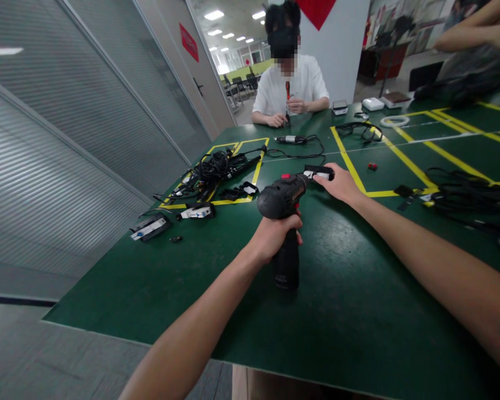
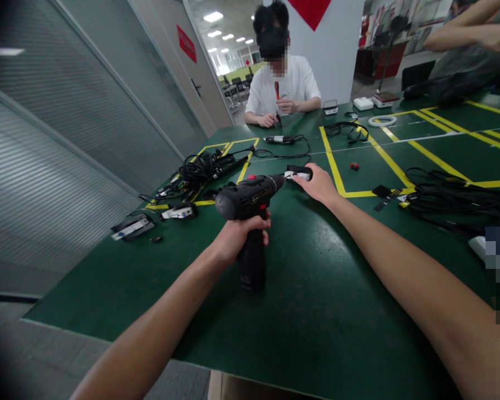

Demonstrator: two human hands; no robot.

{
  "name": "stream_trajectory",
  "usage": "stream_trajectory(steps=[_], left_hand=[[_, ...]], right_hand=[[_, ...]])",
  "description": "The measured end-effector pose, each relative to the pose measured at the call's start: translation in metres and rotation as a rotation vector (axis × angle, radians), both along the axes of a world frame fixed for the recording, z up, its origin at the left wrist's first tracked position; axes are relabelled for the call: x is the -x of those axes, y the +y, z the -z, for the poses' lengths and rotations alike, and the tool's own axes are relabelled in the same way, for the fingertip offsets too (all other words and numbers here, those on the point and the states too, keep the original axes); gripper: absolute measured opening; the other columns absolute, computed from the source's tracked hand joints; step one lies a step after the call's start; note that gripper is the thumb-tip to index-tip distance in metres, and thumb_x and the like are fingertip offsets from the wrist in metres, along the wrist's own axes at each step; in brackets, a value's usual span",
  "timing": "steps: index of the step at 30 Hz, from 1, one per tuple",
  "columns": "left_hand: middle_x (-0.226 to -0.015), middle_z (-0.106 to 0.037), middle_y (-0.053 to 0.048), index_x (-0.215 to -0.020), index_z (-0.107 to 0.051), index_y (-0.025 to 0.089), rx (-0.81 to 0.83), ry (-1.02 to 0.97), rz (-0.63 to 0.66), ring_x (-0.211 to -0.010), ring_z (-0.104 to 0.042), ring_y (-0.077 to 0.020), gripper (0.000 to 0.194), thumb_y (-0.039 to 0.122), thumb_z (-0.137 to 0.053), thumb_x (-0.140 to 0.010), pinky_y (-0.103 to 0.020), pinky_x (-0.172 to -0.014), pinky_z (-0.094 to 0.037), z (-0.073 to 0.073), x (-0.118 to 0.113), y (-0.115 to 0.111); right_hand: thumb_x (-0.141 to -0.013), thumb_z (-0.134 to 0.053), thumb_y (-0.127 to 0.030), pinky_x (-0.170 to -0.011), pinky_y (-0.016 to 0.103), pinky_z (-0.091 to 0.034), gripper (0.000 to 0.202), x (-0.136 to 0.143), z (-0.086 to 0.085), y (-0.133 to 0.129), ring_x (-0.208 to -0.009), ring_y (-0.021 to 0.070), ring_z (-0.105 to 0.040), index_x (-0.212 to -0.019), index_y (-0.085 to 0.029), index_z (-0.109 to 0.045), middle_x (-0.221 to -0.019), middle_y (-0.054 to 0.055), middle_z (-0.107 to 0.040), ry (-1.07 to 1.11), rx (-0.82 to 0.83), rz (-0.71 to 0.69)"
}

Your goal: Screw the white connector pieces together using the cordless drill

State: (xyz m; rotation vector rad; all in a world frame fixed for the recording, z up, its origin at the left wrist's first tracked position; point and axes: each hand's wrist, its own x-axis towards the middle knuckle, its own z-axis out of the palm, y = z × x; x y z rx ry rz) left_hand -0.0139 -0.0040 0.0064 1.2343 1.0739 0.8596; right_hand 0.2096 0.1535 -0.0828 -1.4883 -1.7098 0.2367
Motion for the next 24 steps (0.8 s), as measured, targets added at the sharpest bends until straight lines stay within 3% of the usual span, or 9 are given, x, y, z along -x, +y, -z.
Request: stream_trajectory(steps=[8, 13, 24], left_hand=[[-0.073, -0.056, 0.0, -0.085, -0.055, 0.016, 0.031, -0.007, -0.021, -0.048, -0.058, -0.0117, 0.02, 0.019, -0.062, -0.067, -0.025, -0.049, -0.044, 0.005, 0.004, 0.004], [-0.074, -0.057, 0.0, -0.085, -0.055, 0.016, 0.036, -0.002, -0.004, -0.049, -0.058, -0.0112, 0.02, 0.019, -0.062, -0.067, -0.025, -0.049, -0.044, 0.004, 0.002, 0.003], [-0.073, -0.056, 0.001, -0.084, -0.055, 0.015, 0.023, 0.01, 0.039, -0.05, -0.059, -0.0116, 0.019, 0.019, -0.061, -0.067, -0.025, -0.05, -0.043, 0.001, 0.0, 0.002]], right_hand=[[-0.08, -0.063, -0.061, -0.081, 0.043, -0.051, 0.052, 0.006, -0.002, -0.001, -0.092, 0.0326, -0.067, -0.109, -0.017, -0.066, -0.101, 0.015, -0.073, -0.003, 0.0, 0.051], [-0.081, -0.064, -0.053, -0.082, 0.041, -0.05, 0.045, 0.006, -0.004, 0.0, -0.093, 0.0313, -0.067, -0.109, -0.018, -0.066, -0.101, 0.014, -0.073, -0.001, 0.008, 0.033], [-0.081, -0.065, -0.043, -0.082, 0.034, -0.049, 0.036, -0.009, -0.003, 0.014, -0.09, 0.0231, -0.065, -0.109, -0.021, -0.069, -0.104, 0.005, -0.072, 0.082, 0.071, -0.164]])
